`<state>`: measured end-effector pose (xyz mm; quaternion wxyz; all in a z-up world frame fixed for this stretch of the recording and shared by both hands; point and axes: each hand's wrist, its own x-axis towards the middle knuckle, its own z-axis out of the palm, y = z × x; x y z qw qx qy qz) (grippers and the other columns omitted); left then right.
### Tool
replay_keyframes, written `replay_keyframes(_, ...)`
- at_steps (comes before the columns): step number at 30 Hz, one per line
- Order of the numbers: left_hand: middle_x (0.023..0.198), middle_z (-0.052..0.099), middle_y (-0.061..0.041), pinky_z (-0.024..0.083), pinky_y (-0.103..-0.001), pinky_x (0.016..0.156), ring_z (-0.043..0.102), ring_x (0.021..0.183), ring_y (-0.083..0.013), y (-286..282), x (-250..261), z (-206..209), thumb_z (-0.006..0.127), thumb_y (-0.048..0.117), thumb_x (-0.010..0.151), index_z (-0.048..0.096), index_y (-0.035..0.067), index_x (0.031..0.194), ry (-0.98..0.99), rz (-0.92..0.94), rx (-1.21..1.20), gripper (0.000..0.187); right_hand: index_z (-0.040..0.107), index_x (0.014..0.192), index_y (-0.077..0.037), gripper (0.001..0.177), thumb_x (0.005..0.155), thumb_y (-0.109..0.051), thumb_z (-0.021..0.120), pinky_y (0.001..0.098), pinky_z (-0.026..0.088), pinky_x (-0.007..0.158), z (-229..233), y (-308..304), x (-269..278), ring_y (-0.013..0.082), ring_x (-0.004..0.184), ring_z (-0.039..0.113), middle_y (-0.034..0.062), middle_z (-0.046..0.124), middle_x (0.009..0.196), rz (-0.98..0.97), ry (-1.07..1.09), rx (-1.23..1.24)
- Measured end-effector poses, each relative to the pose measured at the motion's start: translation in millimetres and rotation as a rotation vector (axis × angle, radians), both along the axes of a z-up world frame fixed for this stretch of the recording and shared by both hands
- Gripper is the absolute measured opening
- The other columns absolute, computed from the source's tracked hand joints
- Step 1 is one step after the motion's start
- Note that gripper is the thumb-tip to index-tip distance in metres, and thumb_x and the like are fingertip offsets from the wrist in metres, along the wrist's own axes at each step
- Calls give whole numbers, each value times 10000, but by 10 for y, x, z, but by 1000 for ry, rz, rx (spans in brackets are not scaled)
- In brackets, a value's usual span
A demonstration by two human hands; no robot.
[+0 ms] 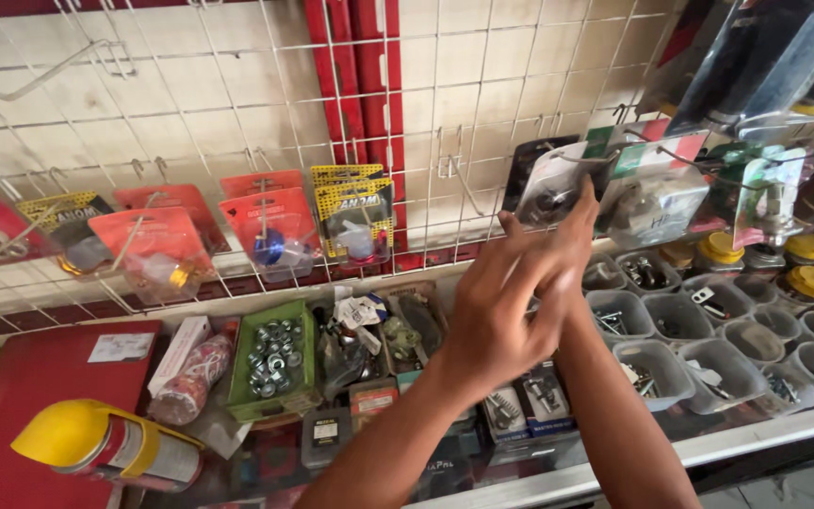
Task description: The person picks up several packaged motorcycle parts from a counter and a shelf and hangs them onto hooks on a wire mesh wall rack.
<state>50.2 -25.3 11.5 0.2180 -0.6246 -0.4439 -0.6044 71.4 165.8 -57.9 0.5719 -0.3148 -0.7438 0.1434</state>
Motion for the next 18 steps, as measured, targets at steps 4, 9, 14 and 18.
replay_keyframes(4, 1255, 664, -132, 565, -380, 996, 680, 1142, -302, 666, 23, 388, 682, 190, 1050, 637, 91, 1318, -29, 27, 1, 289, 355, 1477, 92, 937, 832, -308, 905, 466, 392, 1119, -31, 37, 14, 426, 1321, 475, 286, 461, 1413, 15, -24, 43)
replay_keyframes(9, 1058, 744, -69, 561, -395, 904, 696, 1027, -272, 1090, -90, 479, 690, 291, 1002, 758, 97, 1041, -86, 159, -89, 210, 404, 1434, 66, 816, 854, -268, 870, 469, 390, 1090, -56, 123, 151, 416, 1275, 480, 258, 473, 1355, 2, -48, 113)
replay_keyframes(14, 879, 735, -51, 564, -367, 776, 715, 851, -228, 1240, -95, 456, 754, 342, 934, 720, 91, 876, -213, 140, -83, 260, 420, 1395, 69, 827, 802, -247, 901, 453, 406, 1084, -39, -8, 365, 391, 1252, 497, 237, 472, 1318, 110, 146, 34)
replay_keyframes(18, 832, 729, -21, 568, -344, 719, 719, 770, -184, 1321, -111, 491, 753, 352, 905, 712, 98, 870, -325, 126, -134, 260, 368, 1406, 93, 925, 736, -231, 919, 429, 411, 1077, 60, -68, 442, 352, 1236, 486, 228, 439, 1319, 126, 210, 22)
